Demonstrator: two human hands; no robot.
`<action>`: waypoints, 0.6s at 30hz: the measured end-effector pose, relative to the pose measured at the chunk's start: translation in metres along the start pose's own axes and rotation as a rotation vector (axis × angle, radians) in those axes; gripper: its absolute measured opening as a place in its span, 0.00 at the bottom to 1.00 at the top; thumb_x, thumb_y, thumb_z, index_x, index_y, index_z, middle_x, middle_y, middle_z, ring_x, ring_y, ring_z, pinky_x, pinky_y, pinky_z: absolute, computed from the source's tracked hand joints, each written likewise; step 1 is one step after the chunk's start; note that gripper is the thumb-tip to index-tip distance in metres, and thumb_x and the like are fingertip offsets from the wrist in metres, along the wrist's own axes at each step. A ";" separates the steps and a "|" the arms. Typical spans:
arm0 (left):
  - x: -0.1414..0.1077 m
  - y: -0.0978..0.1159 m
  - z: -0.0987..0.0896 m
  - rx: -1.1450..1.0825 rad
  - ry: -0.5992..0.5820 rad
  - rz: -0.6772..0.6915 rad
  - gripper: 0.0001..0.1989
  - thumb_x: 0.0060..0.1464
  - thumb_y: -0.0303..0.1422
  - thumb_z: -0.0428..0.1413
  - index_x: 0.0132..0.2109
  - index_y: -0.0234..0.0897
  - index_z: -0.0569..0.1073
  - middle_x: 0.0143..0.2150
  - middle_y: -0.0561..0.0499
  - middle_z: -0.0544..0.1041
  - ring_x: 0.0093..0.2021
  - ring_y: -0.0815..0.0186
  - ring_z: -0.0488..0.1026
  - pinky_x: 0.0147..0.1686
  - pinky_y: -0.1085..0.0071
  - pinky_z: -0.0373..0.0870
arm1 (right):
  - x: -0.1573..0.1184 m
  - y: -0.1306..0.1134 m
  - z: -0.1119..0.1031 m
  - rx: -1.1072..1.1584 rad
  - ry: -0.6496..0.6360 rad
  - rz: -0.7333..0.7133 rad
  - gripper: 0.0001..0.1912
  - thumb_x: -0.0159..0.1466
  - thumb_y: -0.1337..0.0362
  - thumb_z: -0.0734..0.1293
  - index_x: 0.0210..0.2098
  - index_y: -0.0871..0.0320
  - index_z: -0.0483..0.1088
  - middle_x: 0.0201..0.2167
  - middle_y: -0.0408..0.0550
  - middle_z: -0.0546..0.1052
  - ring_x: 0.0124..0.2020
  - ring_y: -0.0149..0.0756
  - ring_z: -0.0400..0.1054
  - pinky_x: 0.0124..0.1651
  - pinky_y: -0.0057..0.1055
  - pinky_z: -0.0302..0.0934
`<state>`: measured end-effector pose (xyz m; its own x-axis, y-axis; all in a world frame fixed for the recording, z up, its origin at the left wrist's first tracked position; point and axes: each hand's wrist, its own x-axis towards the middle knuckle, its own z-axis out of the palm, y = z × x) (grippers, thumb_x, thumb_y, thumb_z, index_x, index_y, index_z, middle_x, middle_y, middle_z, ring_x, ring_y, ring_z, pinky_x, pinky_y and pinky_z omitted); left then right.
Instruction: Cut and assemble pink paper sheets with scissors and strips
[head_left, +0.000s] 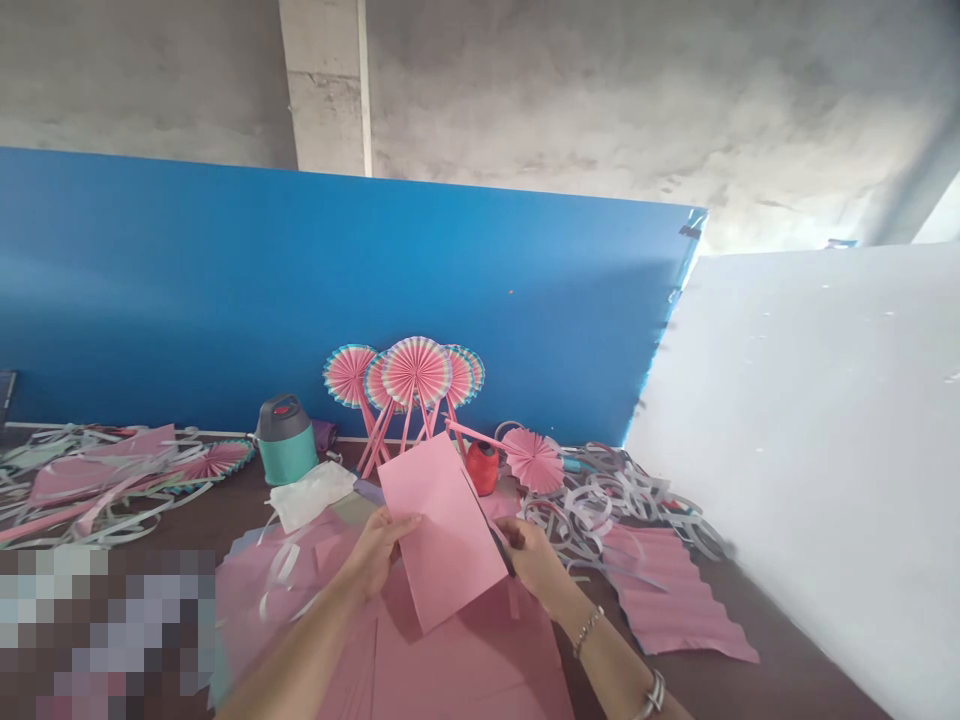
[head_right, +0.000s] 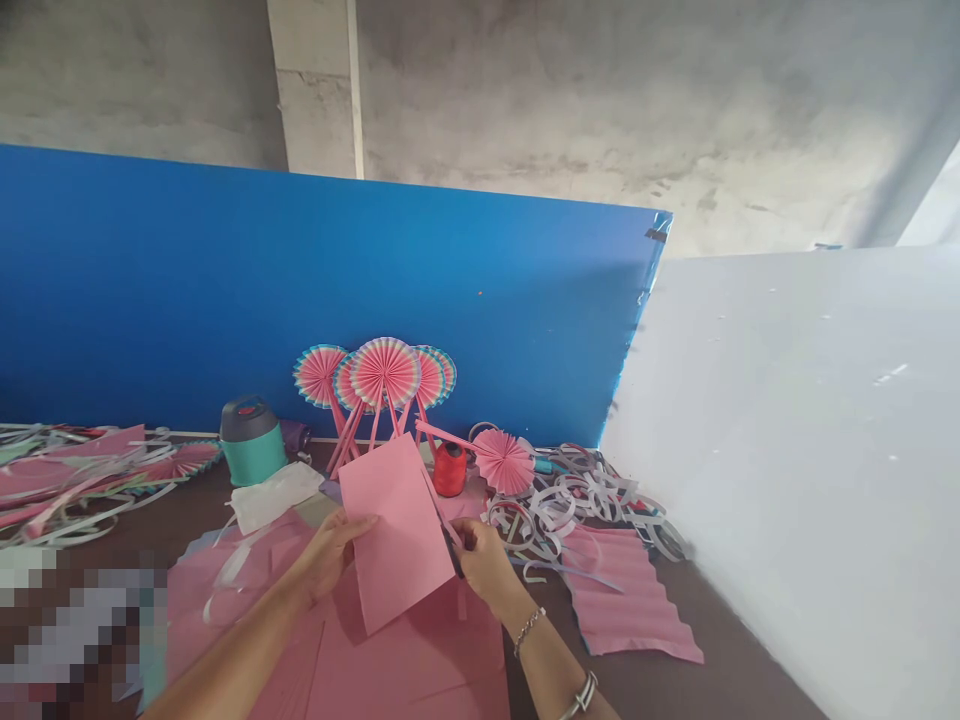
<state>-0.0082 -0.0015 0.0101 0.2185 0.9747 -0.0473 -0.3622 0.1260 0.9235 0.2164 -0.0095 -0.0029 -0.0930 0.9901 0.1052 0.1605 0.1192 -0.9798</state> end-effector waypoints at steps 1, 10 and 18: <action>0.000 0.000 -0.001 0.000 -0.002 0.002 0.17 0.40 0.36 0.66 0.38 0.32 0.77 0.33 0.45 0.81 0.31 0.62 0.76 0.32 0.70 0.70 | 0.000 0.001 0.000 -0.005 0.006 0.001 0.15 0.49 0.56 0.71 0.30 0.61 0.76 0.24 0.46 0.76 0.25 0.33 0.66 0.28 0.28 0.59; -0.002 0.000 0.002 0.030 -0.081 -0.007 0.19 0.40 0.38 0.66 0.40 0.31 0.78 0.35 0.42 0.81 0.32 0.57 0.77 0.34 0.66 0.71 | 0.007 0.011 -0.001 0.034 -0.010 0.003 0.13 0.48 0.60 0.70 0.30 0.62 0.75 0.21 0.44 0.74 0.19 0.28 0.62 0.22 0.24 0.55; -0.005 0.000 0.006 0.045 -0.148 -0.011 0.21 0.41 0.39 0.65 0.42 0.31 0.78 0.37 0.41 0.81 0.35 0.56 0.77 0.36 0.64 0.71 | 0.013 0.023 -0.003 0.019 0.011 -0.023 0.16 0.50 0.53 0.70 0.30 0.60 0.76 0.19 0.45 0.73 0.19 0.31 0.63 0.22 0.27 0.58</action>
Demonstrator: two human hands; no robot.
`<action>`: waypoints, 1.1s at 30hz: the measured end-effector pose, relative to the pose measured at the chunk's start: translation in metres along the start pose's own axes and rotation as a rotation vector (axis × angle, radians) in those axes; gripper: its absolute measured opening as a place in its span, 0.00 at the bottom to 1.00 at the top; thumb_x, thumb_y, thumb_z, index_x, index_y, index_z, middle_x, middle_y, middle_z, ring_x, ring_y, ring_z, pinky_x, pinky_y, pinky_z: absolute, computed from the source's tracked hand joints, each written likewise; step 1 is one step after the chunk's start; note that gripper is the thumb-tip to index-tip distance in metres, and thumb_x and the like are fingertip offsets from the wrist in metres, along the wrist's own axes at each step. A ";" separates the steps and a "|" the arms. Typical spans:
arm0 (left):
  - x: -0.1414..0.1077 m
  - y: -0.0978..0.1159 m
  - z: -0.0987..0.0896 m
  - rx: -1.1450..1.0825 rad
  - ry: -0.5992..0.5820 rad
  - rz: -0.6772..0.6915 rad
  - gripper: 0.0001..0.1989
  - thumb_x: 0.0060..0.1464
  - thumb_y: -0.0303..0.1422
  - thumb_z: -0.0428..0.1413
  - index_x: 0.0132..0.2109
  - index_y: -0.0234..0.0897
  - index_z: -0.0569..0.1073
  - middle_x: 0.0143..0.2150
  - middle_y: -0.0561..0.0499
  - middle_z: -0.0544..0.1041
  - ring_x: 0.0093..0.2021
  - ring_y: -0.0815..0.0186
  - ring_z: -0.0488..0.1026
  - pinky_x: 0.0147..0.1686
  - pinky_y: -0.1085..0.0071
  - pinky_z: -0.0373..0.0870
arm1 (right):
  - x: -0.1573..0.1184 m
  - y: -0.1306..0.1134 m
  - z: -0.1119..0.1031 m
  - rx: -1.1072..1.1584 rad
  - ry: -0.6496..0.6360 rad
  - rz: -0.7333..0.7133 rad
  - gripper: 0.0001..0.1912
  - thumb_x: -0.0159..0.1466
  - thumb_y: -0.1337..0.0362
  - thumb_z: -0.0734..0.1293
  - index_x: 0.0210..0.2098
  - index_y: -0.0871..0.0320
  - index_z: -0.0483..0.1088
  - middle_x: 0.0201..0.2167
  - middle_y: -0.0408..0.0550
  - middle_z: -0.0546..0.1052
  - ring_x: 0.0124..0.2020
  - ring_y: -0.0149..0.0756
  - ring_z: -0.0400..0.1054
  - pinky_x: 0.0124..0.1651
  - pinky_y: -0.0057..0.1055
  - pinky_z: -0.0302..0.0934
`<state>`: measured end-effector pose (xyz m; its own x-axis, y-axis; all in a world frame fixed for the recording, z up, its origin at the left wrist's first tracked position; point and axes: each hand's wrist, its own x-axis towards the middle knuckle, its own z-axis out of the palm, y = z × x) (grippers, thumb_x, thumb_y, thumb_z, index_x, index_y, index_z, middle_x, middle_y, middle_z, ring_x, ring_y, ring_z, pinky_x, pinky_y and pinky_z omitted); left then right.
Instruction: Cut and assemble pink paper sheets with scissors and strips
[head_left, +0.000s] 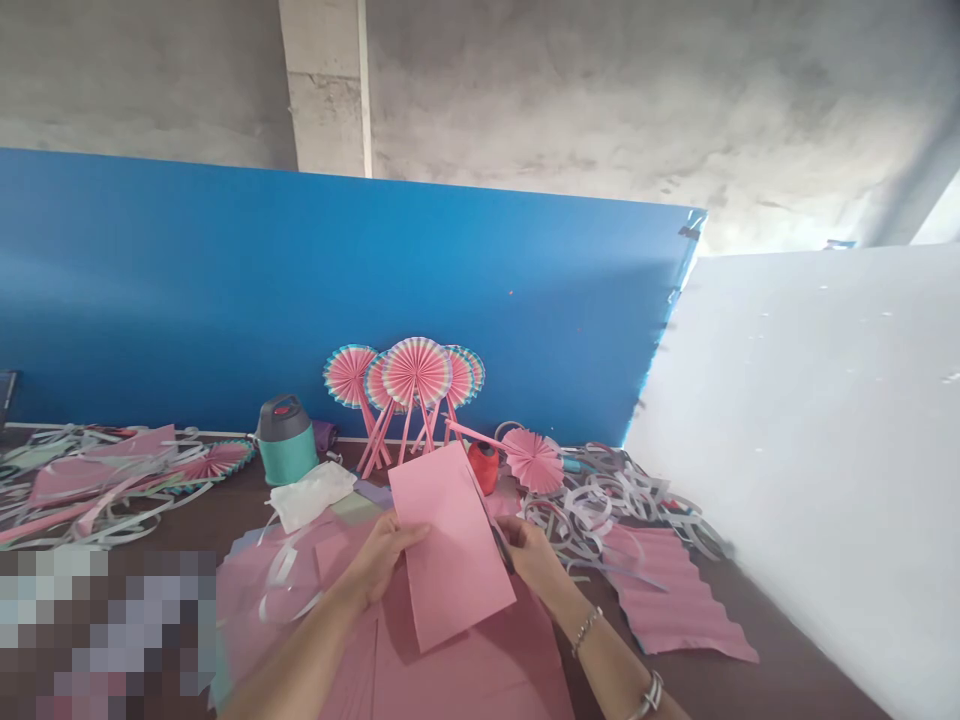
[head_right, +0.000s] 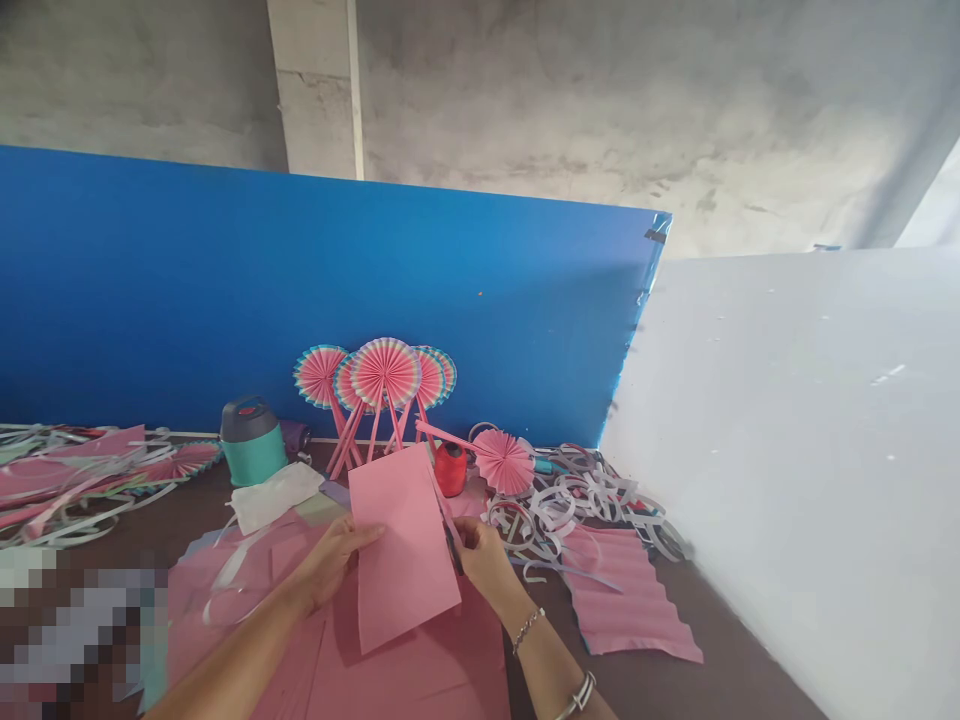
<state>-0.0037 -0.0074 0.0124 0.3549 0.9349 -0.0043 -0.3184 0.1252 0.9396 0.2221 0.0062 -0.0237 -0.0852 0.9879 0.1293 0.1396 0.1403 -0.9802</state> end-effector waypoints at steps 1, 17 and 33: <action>0.000 0.000 0.000 -0.001 -0.007 0.000 0.21 0.41 0.39 0.65 0.41 0.30 0.78 0.37 0.41 0.81 0.35 0.56 0.77 0.36 0.64 0.71 | 0.000 0.000 0.000 0.007 0.000 0.003 0.17 0.49 0.52 0.70 0.30 0.60 0.76 0.19 0.45 0.74 0.19 0.31 0.63 0.22 0.28 0.58; -0.004 0.001 0.006 0.026 -0.038 -0.020 0.20 0.40 0.39 0.66 0.39 0.29 0.79 0.35 0.40 0.81 0.33 0.56 0.77 0.35 0.65 0.70 | -0.004 -0.011 0.001 0.129 -0.035 0.044 0.22 0.47 0.49 0.72 0.32 0.62 0.75 0.21 0.44 0.73 0.21 0.28 0.62 0.24 0.26 0.56; -0.001 -0.005 0.004 -0.020 -0.019 -0.049 0.19 0.37 0.39 0.67 0.36 0.30 0.79 0.32 0.41 0.80 0.30 0.57 0.77 0.33 0.65 0.70 | -0.007 -0.015 0.003 0.081 -0.053 0.035 0.25 0.51 0.46 0.69 0.34 0.63 0.75 0.17 0.40 0.69 0.17 0.24 0.55 0.21 0.23 0.49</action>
<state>0.0012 -0.0104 0.0092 0.3871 0.9210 -0.0434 -0.3178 0.1775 0.9314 0.2179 -0.0029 -0.0101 -0.1340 0.9870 0.0889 0.0629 0.0979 -0.9932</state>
